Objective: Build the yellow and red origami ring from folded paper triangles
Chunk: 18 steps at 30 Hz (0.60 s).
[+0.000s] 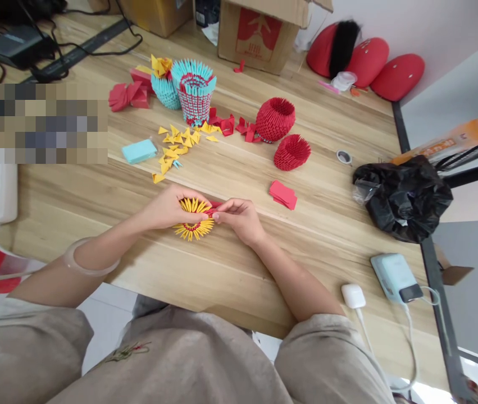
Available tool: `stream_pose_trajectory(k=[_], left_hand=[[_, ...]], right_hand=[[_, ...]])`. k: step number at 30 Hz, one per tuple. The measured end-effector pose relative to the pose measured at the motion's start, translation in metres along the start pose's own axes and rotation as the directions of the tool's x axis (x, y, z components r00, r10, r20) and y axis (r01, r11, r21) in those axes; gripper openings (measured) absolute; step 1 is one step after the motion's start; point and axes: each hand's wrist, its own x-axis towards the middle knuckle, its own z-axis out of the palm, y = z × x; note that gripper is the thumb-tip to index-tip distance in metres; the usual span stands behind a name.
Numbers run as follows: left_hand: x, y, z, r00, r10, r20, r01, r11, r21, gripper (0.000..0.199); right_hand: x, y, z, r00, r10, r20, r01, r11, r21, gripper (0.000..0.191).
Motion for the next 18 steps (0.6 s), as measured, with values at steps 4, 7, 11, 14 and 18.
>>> stream_pose_trajectory(k=[4, 7, 11, 14, 18], left_hand=[[0.001, 0.001, -0.008, 0.994, -0.066, 0.092, 0.075, 0.993, -0.096, 0.046], [0.001, 0.002, -0.007, 0.98, -0.135, 0.145, 0.15, 0.983, -0.101, 0.034], [0.001, 0.004, -0.001, 0.969, -0.22, 0.11, 0.233, 0.964, -0.13, 0.032], [0.001, 0.004, 0.003, 0.961, -0.259, 0.101, 0.271, 0.952, -0.141, 0.033], [0.002, 0.002, 0.006, 0.955, -0.281, 0.094, 0.293, 0.942, -0.163, 0.034]], right_hand=[[0.003, -0.005, 0.0, 0.998, 0.069, -0.012, -0.068, 0.993, 0.099, 0.032], [0.003, -0.007, 0.0, 0.997, 0.075, -0.003, -0.074, 0.994, 0.082, 0.033], [0.002, -0.007, -0.001, 0.999, 0.045, -0.007, -0.045, 0.999, 0.014, 0.033], [0.001, -0.007, -0.001, 1.0, 0.007, -0.006, -0.007, 0.999, -0.052, 0.033], [-0.001, -0.006, 0.002, 0.999, -0.04, -0.009, 0.038, 0.988, -0.147, 0.032]])
